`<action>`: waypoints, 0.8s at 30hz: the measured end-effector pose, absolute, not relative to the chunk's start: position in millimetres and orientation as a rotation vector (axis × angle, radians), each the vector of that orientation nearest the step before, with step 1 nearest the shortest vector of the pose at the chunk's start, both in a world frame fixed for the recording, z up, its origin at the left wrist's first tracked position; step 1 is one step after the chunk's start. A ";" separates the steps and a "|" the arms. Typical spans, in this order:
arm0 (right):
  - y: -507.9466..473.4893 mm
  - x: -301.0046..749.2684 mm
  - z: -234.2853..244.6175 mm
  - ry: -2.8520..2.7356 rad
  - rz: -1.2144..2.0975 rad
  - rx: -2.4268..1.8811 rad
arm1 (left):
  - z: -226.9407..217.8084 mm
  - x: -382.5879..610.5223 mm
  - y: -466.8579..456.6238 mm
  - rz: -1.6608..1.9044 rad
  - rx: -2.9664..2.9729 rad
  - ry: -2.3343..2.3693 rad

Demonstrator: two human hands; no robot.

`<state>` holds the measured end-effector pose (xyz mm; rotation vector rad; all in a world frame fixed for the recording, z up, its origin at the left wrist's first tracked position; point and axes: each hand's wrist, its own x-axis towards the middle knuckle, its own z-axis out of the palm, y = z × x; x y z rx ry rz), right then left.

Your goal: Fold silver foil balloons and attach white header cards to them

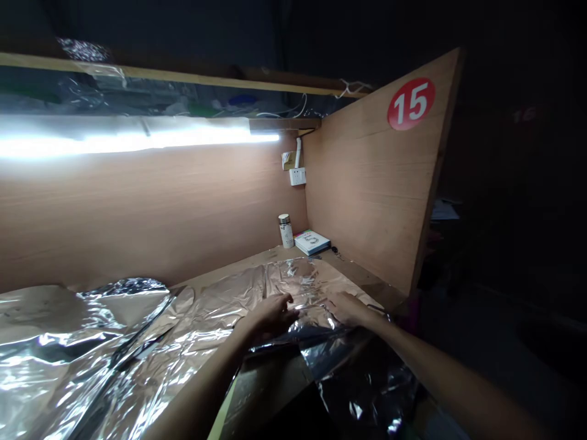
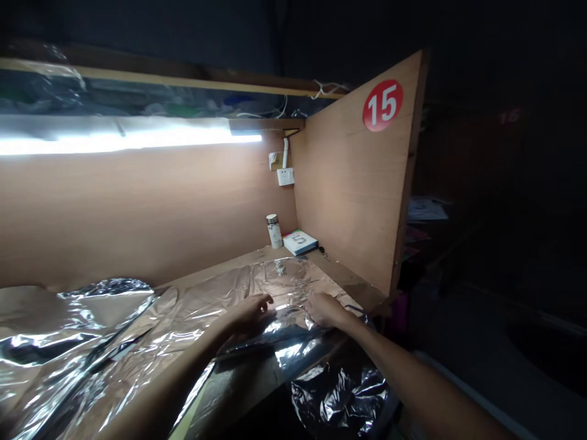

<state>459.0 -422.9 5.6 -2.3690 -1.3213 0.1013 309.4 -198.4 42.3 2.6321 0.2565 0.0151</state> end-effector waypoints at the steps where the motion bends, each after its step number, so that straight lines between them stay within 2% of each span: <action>1: -424.9 456.3 7.9 -1.289 0.073 -2.392 | 43.7 318.0 -198.8 -0.036 2.614 0.257; 5: -446.5 437.8 13.2 -1.068 -0.147 -2.432 | 54.8 319.0 -200.8 -0.121 2.514 0.257; 8: -464.3 405.3 3.0 -0.728 -0.308 -2.144 | 62.8 287.2 -212.5 -0.043 2.418 0.261; 10: -469.3 374.3 -6.6 -0.637 -0.064 -1.787 | 62.6 256.5 -230.2 0.026 2.286 0.301; 12: -469.7 342.2 -10.5 -0.705 0.369 -1.435 | 58.1 224.2 -254.5 0.095 2.021 0.340; 15: -468.9 309.4 -1.4 -0.792 0.791 -1.102 | 49.4 182.3 -292.0 0.137 1.569 0.333; 20: -468.2 302.2 5.2 -0.754 1.100 -0.972 | 34.4 137.3 -325.3 0.201 1.289 0.381; 24: -459.3 300.7 -11.6 -0.649 1.115 -1.056 | 21.7 118.0 -323.5 0.307 1.308 0.518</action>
